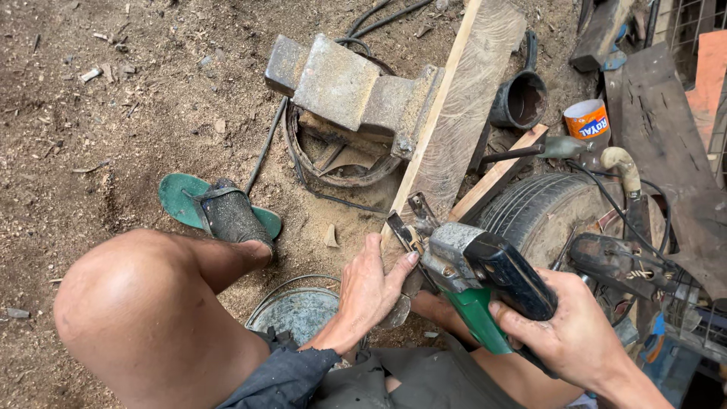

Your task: The person uses a green jigsaw to cut a long plank of wood clamped in a vise. They guide the saw along the wood, making a straight cut while seated on the ground.

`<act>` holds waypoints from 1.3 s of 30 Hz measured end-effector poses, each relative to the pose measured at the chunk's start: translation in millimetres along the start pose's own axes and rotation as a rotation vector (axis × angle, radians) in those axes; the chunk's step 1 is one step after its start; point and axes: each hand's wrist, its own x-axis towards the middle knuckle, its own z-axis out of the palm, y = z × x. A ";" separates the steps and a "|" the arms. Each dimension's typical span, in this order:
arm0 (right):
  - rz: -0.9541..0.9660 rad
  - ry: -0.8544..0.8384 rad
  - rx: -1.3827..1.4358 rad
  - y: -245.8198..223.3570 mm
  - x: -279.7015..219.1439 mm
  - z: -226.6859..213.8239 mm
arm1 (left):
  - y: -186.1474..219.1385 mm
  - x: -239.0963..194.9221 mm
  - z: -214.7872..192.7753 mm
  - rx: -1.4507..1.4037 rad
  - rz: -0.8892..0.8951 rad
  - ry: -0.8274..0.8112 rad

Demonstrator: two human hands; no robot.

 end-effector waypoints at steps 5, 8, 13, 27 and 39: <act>-0.043 0.005 -0.081 -3.1 2.1 -2.3 | 1.3 -0.8 -0.7 -0.011 -0.002 0.001; -0.061 -0.004 -0.091 -4.8 4.0 -4.9 | 3.1 0.9 -1.9 -0.026 -0.068 -0.053; -0.032 -0.020 -0.123 -8.6 7.6 -9.5 | 3.4 1.9 -1.9 -0.031 -0.020 -0.027; -0.105 -0.080 -0.166 -13.0 16.6 -20.4 | 5.3 0.5 -0.4 -0.044 -0.025 -0.005; -0.117 -0.086 -0.210 -17.9 20.6 -22.6 | -2.6 2.2 4.9 -0.105 0.037 0.026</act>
